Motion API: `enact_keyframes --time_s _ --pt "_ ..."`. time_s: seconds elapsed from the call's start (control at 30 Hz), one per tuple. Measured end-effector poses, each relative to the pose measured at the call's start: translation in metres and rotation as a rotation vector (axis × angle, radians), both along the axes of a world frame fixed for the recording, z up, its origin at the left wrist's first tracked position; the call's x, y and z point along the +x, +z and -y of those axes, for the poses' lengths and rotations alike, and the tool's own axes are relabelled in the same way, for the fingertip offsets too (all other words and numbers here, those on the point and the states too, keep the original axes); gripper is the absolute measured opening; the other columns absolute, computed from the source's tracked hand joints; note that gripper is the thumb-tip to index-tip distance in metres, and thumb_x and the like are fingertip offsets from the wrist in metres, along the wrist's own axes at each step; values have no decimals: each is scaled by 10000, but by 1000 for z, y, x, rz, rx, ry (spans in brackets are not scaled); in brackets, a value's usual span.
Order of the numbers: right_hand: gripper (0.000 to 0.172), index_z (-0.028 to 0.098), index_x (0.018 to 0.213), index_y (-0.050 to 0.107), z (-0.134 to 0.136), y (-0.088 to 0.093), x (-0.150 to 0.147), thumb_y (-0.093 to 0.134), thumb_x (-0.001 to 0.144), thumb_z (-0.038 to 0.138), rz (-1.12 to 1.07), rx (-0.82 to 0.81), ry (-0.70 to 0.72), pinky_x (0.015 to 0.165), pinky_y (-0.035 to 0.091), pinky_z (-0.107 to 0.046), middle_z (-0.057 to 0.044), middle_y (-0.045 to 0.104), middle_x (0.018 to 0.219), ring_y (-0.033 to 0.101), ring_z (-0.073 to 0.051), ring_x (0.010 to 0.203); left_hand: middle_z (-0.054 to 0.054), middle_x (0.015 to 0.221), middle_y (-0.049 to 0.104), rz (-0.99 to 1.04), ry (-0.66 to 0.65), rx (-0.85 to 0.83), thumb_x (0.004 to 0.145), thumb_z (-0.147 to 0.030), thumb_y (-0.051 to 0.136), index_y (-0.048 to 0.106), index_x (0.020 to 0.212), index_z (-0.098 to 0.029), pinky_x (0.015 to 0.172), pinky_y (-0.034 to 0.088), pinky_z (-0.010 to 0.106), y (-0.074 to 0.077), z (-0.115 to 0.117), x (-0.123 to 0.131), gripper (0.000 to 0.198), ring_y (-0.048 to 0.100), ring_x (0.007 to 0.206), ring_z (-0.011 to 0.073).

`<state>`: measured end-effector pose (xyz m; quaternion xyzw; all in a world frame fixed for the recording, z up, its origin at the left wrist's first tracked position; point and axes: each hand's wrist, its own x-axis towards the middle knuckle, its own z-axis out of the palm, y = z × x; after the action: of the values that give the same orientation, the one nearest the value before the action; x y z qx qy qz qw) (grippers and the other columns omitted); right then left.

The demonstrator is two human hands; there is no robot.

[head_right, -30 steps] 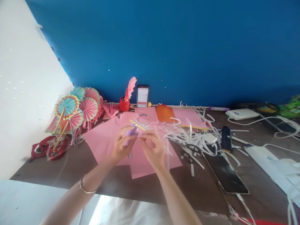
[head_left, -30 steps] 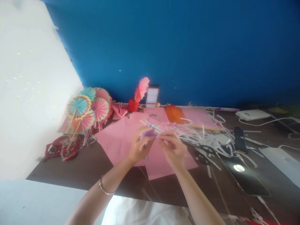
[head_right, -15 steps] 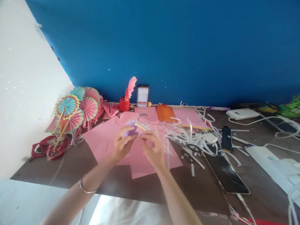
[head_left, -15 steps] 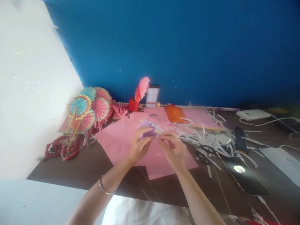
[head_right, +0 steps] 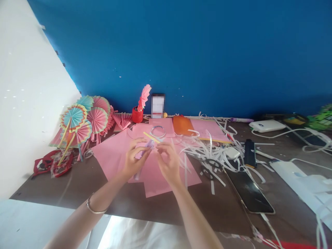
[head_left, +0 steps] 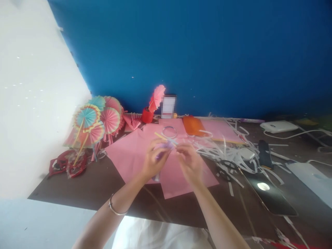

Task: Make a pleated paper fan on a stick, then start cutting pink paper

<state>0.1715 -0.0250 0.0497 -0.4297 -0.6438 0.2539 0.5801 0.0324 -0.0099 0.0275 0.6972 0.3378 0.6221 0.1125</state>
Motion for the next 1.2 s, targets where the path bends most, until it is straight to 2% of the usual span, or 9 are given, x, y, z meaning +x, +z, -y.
enact_keyframes --time_s 0.13,0.33,0.5,0.6,0.73,0.87,1.0,1.1,1.2 --pt "96 209 714 624 -3 -5 1 613 768 288 26 28 -72 723 486 -326 -43 604 849 578 -168 791 74 1007 594 -34 -99 -98 813 -192 567 624 853 -191 871 475 393 2 -1 -2 70 553 1012 183" --pt "138 171 695 628 -15 -15 13 638 729 304 -316 -18 -416 679 513 -333 -35 635 771 606 -180 767 96 1123 532 -25 -123 -360 805 -268 564 511 1051 -198 920 434 436 -11 -6 -8 261 518 1081 216" --pt "166 158 648 609 -22 -17 17 664 702 305 -460 -49 -429 599 534 -324 -13 614 686 616 -159 633 128 1101 519 -70 -172 -572 667 -365 707 415 1166 -202 686 531 342 -30 -6 -4 601 564 976 235" --pt "166 164 640 574 -24 -18 17 690 672 280 -617 -96 -362 586 546 -343 23 586 605 615 -150 562 94 1003 549 1 -144 -646 697 -373 676 469 1073 -194 587 529 286 -35 -10 0 464 597 846 192" --pt "173 171 640 550 -28 -17 20 689 661 274 -731 -136 -324 619 551 -370 31 597 572 628 -158 563 64 976 575 142 -161 -595 773 -358 597 542 947 -190 602 525 253 -36 -19 1 248 606 805 151" --pt "200 165 687 565 -31 -19 25 693 658 316 -684 -178 -350 584 536 -330 22 596 572 624 -157 563 95 1030 575 205 -115 -537 763 -376 608 589 927 -179 614 516 247 -34 -24 0 256 590 902 181" --pt "258 157 730 577 -33 -24 27 697 649 370 -493 -227 -431 516 479 -256 12 582 622 581 -126 560 66 923 603 224 -99 -553 797 -383 563 591 905 -172 732 505 290 -26 -22 -2 239 589 887 167" --pt "306 174 805 559 -36 -30 26 698 644 394 -411 -201 -420 540 469 -248 12 572 732 563 -112 612 49 847 610 200 -149 -612 820 -395 524 580 853 -158 770 487 297 -19 -19 -4 246 598 840 158" --pt "418 213 992 496 -38 -35 26 682 666 396 -320 -131 -454 578 485 -284 -24 556 944 560 -115 662 43 835 614 206 -179 -648 827 -404 506 560 867 -158 754 478 289 -17 -19 -6 255 601 807 157"
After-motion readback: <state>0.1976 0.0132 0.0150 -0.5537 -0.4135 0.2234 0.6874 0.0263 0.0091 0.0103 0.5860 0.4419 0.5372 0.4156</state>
